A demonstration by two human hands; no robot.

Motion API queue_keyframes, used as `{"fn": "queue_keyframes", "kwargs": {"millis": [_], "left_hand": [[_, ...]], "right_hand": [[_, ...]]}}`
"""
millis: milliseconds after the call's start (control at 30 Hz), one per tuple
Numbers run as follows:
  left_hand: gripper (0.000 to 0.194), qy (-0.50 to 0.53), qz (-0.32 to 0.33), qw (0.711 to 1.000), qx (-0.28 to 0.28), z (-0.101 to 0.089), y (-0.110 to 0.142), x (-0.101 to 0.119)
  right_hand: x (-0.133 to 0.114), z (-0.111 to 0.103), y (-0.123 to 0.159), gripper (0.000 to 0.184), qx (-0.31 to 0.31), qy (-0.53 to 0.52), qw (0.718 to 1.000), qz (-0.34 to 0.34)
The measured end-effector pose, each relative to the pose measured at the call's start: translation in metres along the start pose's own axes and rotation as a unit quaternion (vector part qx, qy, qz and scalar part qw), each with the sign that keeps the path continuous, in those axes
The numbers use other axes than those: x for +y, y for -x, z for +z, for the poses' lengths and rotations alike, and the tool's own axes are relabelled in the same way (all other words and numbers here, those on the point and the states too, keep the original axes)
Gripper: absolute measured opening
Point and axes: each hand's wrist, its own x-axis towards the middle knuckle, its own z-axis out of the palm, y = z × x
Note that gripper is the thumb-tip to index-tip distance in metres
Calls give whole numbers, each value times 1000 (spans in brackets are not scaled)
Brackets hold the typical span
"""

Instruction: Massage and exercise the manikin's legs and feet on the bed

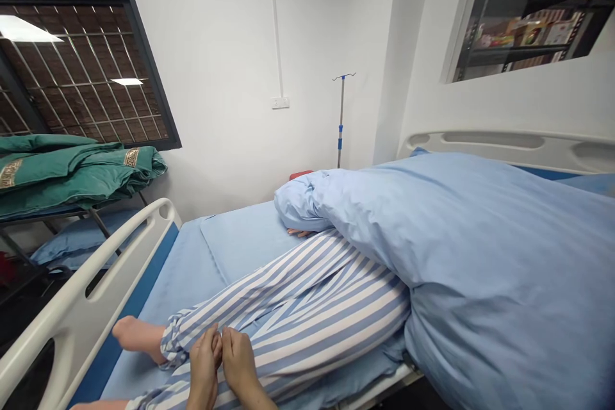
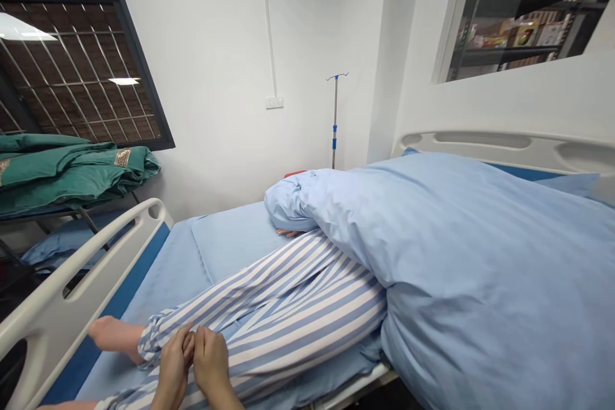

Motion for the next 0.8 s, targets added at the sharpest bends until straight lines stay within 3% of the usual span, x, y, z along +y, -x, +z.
{"fn": "queue_keyframes", "kwargs": {"millis": [267, 433, 633, 700, 800], "left_hand": [[45, -205, 95, 973, -45, -6, -4, -36], [40, -252, 127, 958, -51, -7, -2, -32], [38, -287, 147, 945, -52, -7, 0, -34], [36, -308, 139, 939, -63, -6, 2, -33], [37, -318, 113, 939, -62, -3, 6, -26]], "right_hand": [[2, 1, 2, 44, 15, -33, 999, 13], [-1, -3, 1, 46, -5, 17, 1000, 3], [-11, -30, -6, 38, -61, 223, 968, -99], [-10, -33, -7, 37, -65, 226, 965, -112], [0, -27, -5, 41, -38, 182, 979, -79]]}}
